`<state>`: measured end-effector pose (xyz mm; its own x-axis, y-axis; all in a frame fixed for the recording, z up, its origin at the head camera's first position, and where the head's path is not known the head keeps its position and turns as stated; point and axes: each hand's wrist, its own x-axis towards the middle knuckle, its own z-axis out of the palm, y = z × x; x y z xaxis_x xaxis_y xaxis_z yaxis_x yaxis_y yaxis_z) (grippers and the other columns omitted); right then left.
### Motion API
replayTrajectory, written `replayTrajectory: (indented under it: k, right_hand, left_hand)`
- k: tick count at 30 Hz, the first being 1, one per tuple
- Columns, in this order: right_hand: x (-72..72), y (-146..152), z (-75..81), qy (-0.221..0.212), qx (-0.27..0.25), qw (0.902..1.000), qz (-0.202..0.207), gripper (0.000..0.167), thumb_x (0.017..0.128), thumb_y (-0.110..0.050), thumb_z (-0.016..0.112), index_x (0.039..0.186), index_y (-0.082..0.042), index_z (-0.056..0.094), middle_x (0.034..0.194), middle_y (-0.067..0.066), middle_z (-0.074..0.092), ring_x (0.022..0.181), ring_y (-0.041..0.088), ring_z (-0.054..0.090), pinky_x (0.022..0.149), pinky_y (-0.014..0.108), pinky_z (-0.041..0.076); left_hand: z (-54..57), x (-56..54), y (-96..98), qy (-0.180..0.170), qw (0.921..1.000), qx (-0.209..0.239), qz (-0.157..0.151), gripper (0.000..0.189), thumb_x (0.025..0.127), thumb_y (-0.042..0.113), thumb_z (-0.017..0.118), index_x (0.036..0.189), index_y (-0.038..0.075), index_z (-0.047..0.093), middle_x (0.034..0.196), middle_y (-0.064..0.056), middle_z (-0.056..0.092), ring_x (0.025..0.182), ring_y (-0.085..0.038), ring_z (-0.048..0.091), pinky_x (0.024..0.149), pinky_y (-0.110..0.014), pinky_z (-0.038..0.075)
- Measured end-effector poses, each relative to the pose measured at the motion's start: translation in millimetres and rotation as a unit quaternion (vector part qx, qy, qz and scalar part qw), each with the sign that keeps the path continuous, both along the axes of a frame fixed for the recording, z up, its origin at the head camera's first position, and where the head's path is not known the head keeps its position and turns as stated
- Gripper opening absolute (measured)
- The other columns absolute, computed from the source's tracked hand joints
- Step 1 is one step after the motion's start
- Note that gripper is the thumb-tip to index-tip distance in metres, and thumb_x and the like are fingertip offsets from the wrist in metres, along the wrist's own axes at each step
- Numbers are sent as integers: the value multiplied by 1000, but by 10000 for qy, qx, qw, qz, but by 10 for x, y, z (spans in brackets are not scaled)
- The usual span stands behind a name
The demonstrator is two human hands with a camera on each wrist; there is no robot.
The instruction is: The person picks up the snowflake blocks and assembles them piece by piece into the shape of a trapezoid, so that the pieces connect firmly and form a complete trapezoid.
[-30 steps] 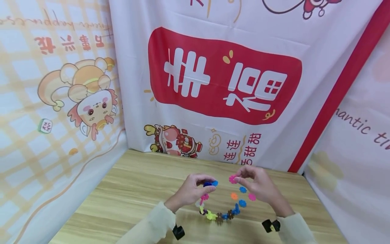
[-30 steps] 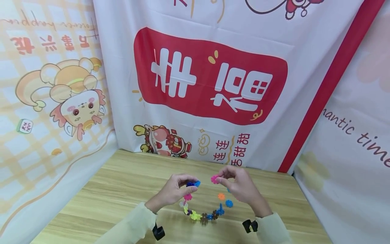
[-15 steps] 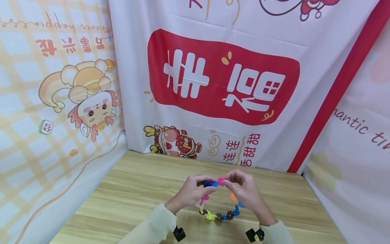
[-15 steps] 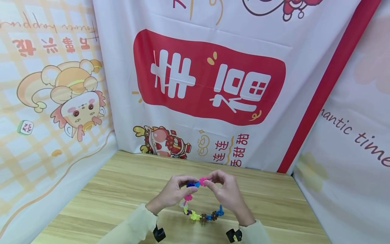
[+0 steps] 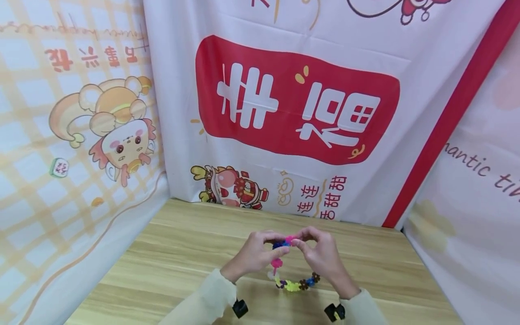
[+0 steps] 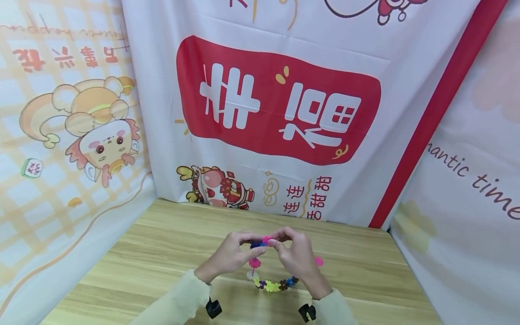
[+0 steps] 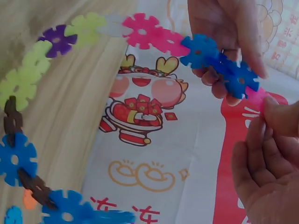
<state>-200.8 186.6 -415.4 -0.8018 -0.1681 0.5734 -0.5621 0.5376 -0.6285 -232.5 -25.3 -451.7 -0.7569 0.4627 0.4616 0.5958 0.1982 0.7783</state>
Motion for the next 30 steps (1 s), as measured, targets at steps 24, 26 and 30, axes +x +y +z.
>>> replayTrajectory:
  k: [24,26,30]
  right_hand:
    - [-545,1039,-689,-2103,2241,9514,204,6,94,-5,77,100,-7,77,87,1,72,77,7,61,66,22,56]
    - [-565,1103,-864,-2160,2354,9472,286,5,91,-7,80,93,-8,75,82,-1,67,71,6,56,60,22,50]
    - [-590,1162,-1066,-2273,2339,9445,385,15,90,-16,85,85,-12,72,76,-3,62,67,6,49,56,22,42]
  left_hand:
    - [65,-74,-78,-318,9911,1237,383,10,101,25,74,106,16,76,94,-7,77,79,-12,66,74,-21,55]
    - [46,-85,-86,-320,9902,1293,415,9,100,22,74,105,14,76,93,-10,76,77,-10,65,74,-21,56]
    - [35,-97,-98,-391,9887,1354,513,9,100,21,74,104,14,76,92,-10,75,75,-8,64,71,-20,55]
